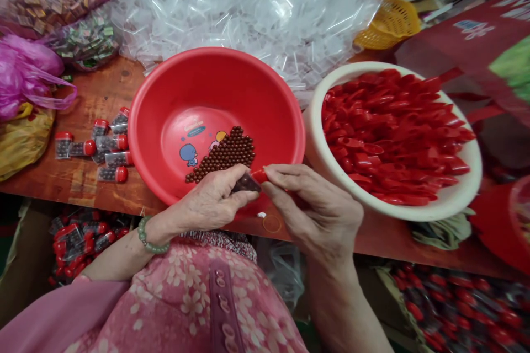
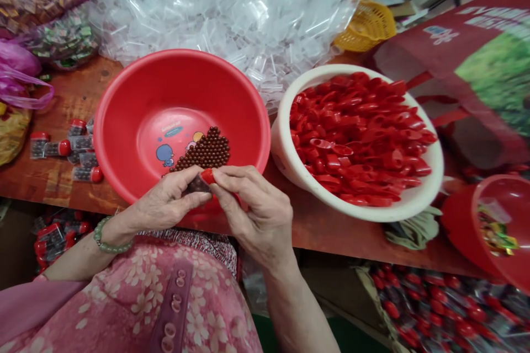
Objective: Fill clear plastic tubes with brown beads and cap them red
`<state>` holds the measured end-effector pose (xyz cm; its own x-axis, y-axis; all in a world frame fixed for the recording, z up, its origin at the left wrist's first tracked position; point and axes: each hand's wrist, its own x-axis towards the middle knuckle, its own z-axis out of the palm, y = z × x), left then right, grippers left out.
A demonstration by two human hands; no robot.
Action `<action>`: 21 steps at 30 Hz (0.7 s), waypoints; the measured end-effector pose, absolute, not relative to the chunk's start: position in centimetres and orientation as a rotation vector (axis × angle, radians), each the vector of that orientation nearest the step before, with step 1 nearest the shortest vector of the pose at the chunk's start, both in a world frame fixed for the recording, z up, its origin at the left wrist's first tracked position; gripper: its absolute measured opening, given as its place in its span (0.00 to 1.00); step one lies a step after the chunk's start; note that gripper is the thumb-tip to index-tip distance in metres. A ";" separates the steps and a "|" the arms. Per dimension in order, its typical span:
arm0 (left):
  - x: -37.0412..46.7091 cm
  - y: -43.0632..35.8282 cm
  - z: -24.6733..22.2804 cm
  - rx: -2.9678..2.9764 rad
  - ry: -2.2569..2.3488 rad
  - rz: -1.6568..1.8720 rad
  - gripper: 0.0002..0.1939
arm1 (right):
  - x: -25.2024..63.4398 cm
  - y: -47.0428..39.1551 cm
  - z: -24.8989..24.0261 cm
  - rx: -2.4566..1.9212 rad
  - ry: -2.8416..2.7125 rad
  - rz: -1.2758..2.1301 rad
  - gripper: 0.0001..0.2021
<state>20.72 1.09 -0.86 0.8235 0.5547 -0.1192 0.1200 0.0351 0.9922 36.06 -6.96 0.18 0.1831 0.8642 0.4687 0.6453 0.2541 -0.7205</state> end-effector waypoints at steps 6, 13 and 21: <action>21.0 0.6 -0.6 1.610 0.585 0.301 0.02 | 36.4 -7.4 0.4 -1.450 -1.698 0.238 0.15; 20.5 0.5 -0.5 1.573 0.637 0.307 0.11 | 36.8 -6.9 0.4 -1.424 -1.753 0.405 0.13; 20.8 0.8 -0.9 1.299 0.693 0.468 0.14 | 37.8 -6.8 -0.4 -1.443 -1.539 0.658 0.19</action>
